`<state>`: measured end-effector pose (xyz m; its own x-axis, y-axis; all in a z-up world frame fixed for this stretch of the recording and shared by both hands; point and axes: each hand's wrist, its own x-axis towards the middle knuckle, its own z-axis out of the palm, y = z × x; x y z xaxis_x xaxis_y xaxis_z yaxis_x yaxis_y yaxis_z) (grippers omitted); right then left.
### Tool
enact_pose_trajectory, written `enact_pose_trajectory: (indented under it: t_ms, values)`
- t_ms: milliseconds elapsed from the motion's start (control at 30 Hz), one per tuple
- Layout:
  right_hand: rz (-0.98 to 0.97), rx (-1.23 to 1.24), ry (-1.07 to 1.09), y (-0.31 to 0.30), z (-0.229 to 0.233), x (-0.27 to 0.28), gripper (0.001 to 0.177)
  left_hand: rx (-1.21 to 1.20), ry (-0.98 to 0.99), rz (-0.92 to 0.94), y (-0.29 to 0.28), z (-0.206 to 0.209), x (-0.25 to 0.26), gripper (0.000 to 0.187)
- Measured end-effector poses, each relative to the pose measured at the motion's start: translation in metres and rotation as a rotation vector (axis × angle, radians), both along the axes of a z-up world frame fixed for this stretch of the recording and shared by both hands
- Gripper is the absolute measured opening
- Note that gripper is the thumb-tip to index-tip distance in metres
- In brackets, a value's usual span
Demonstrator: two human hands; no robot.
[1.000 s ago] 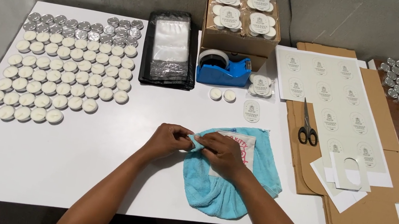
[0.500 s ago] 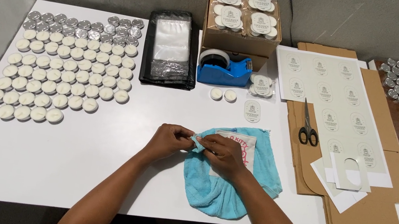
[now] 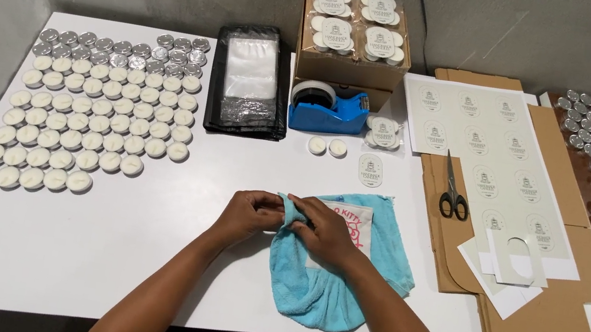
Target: Packing small tea light candles into plastic bags and cutting labels from a sheet.
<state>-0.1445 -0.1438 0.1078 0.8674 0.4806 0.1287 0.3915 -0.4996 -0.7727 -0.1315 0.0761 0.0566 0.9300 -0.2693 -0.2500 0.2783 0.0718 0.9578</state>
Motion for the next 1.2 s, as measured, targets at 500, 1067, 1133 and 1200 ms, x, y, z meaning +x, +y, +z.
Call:
enact_pose_trajectory:
  t_ms: [500, 1067, 1133, 1200]
  values:
    - [-0.049, -0.197, -0.21, -0.009, -0.047, 0.003, 0.016, -0.069, -0.055, 0.155, -0.013, 0.025, -0.018, 0.049]
    - [-0.227, 0.06, -0.061, -0.054, 0.001, -0.005, 0.019, 0.074, -0.044, 0.169, -0.011, 0.018, -0.009, 0.047]
    - [-0.298, 0.074, -0.082, -0.071, 0.006, -0.009, 0.018, 0.086, -0.045, 0.176, -0.011, 0.022, -0.008, 0.048]
    - [-0.418, 0.107, -0.024, -0.086, 0.02, -0.016, 0.018, 0.165, -0.054, 0.178, -0.011, 0.022, -0.006, 0.048]
